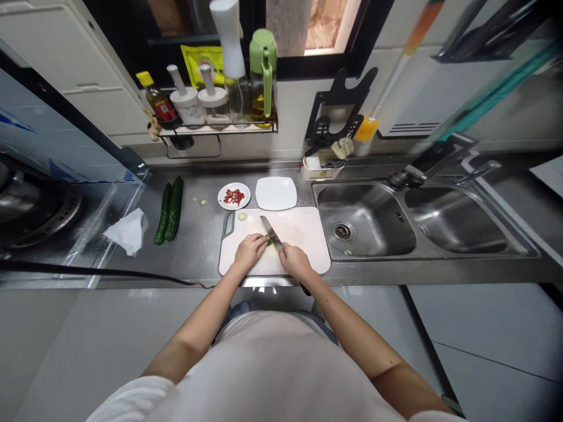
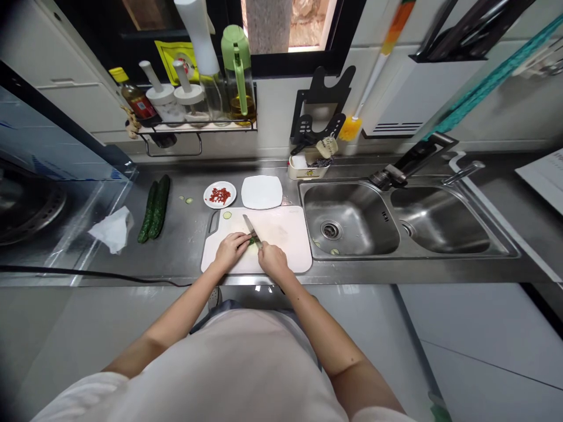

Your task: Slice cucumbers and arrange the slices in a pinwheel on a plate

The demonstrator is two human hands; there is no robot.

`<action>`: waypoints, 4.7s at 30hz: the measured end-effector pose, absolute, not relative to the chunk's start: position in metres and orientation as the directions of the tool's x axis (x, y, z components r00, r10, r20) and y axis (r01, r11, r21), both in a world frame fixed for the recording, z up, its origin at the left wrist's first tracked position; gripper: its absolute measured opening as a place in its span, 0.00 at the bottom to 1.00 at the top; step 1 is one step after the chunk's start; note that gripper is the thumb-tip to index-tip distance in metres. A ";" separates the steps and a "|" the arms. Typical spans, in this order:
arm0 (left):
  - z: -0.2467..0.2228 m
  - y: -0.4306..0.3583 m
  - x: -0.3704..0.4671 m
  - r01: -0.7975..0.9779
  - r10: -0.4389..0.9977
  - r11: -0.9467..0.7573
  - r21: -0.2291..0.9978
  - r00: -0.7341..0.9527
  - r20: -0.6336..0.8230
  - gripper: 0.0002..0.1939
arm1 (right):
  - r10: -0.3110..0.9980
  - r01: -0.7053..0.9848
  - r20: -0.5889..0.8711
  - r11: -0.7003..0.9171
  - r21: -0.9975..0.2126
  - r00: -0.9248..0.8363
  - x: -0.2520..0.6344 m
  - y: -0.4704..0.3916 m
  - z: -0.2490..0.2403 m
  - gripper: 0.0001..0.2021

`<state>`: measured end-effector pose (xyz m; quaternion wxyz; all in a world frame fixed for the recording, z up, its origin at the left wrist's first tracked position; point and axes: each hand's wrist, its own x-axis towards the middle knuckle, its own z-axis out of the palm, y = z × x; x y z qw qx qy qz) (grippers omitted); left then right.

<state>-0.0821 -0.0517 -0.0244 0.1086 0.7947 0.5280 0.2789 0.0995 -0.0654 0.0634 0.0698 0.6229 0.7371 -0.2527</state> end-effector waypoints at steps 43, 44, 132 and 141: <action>-0.015 -0.051 -0.082 0.766 0.921 -0.387 0.513 0.291 0.260 0.12 | 0.827 0.959 -0.505 0.133 -0.248 -0.246 0.105 -0.078 0.073 0.15; -0.015 -0.051 -0.082 0.765 0.920 -0.388 0.514 0.292 0.260 0.12 | 0.830 0.959 -0.500 0.134 -0.250 -0.247 0.104 -0.076 0.071 0.15; -0.017 -0.051 -0.081 0.755 0.926 -0.373 0.539 0.269 0.264 0.10 | 0.803 0.964 -0.548 0.118 -0.240 -0.235 0.084 -0.060 0.056 0.17; -0.013 -0.052 -0.079 0.751 0.926 -0.373 0.545 0.262 0.272 0.09 | 0.824 0.957 -0.508 0.131 -0.260 -0.251 0.085 -0.059 0.048 0.17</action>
